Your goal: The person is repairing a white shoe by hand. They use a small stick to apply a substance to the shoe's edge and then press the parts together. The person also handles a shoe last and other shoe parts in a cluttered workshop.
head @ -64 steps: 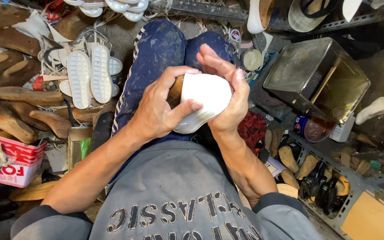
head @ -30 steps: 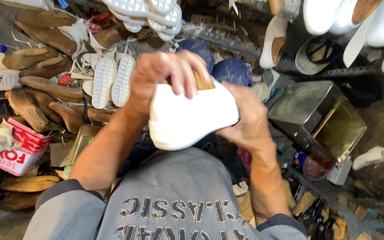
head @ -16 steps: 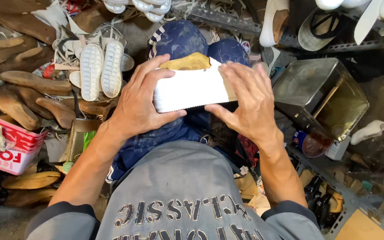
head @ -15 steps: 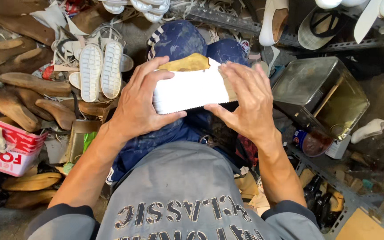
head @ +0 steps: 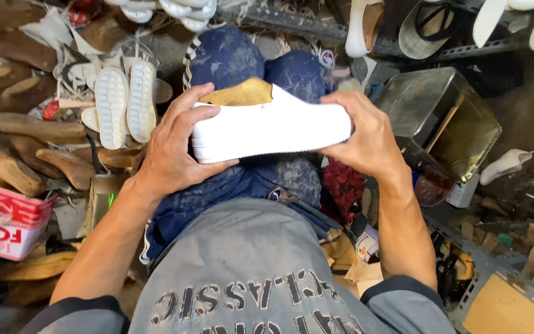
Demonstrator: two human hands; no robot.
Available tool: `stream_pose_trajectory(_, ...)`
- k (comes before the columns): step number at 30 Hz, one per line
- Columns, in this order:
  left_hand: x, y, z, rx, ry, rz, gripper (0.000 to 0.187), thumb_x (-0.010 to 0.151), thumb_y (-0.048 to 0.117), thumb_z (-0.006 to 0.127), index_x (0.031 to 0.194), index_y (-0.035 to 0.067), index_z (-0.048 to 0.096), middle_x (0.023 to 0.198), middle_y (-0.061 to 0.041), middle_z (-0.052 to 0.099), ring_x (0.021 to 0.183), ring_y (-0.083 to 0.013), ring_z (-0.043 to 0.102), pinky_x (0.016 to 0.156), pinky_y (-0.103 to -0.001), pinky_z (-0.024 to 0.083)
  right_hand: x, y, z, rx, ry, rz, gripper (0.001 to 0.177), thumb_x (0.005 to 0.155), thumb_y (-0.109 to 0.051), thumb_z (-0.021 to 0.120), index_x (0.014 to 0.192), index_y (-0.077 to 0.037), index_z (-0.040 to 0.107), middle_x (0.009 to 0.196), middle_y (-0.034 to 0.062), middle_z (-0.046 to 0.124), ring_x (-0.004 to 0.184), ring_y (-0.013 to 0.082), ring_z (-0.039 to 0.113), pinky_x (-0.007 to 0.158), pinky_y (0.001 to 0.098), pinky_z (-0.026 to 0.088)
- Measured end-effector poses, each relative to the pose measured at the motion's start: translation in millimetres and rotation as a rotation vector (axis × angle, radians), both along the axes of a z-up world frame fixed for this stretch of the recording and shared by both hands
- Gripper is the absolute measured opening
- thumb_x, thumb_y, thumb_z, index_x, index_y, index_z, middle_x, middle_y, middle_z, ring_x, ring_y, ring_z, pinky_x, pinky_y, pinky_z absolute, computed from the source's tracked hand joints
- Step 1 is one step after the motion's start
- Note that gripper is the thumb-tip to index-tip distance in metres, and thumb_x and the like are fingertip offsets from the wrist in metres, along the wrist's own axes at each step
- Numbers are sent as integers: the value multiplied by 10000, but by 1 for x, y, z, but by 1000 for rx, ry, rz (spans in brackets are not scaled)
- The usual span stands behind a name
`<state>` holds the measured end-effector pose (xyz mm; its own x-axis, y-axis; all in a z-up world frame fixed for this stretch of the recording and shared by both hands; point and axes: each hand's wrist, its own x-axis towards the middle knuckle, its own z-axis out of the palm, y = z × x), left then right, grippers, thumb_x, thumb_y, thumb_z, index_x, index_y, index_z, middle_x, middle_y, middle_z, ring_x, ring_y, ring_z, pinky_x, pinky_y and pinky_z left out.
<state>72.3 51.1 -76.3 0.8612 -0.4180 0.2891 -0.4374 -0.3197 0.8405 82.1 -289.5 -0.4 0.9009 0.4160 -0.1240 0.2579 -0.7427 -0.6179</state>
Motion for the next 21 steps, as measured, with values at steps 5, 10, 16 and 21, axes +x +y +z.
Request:
stream_pose_trajectory(5, 20, -22, -11, 201, 8, -179, 1158, 698, 257, 963, 1585, 36, 251, 1649, -204, 343, 1535, -352, 366, 1279, -481, 317, -24, 1, 59, 205, -236, -79, 754, 788, -145, 933, 1361, 56, 487, 1244, 252, 650, 1147, 324, 655, 963, 381, 513)
stream_pose_trajectory(10, -1, -64, 9, -153, -209, -80, 821, 872, 322, 871, 1463, 43, 373, 1527, -257, 418, 1425, -468, 442, 1173, -592, 432, -43, 41, 41, 336, -302, -127, 661, 709, -153, 940, 1257, 21, 614, 1165, 187, 706, 1060, 329, 719, 906, 423, 589)
stream_pose_trajectory(16, -43, -65, 30, -475, -287, 32, 475, 785, 172, 902, 1181, 109, 646, 1227, -255, 691, 1075, -521, 712, 906, -659, 600, -64, 66, 21, 696, -337, -109, 519, 730, -83, 902, 1119, 68, 593, 1118, 334, 699, 1063, 510, 711, 919, 588, 593)
stream_pose_trajectory(21, -43, -65, 35, -474, -340, 116, 300, 843, 79, 829, 1114, 108, 705, 1193, -256, 712, 1052, -531, 718, 877, -653, 604, -62, 77, 24, 635, -410, -85, 370, 826, -96, 839, 1087, 7, 599, 1137, 335, 708, 1060, 530, 717, 915, 582, 586)
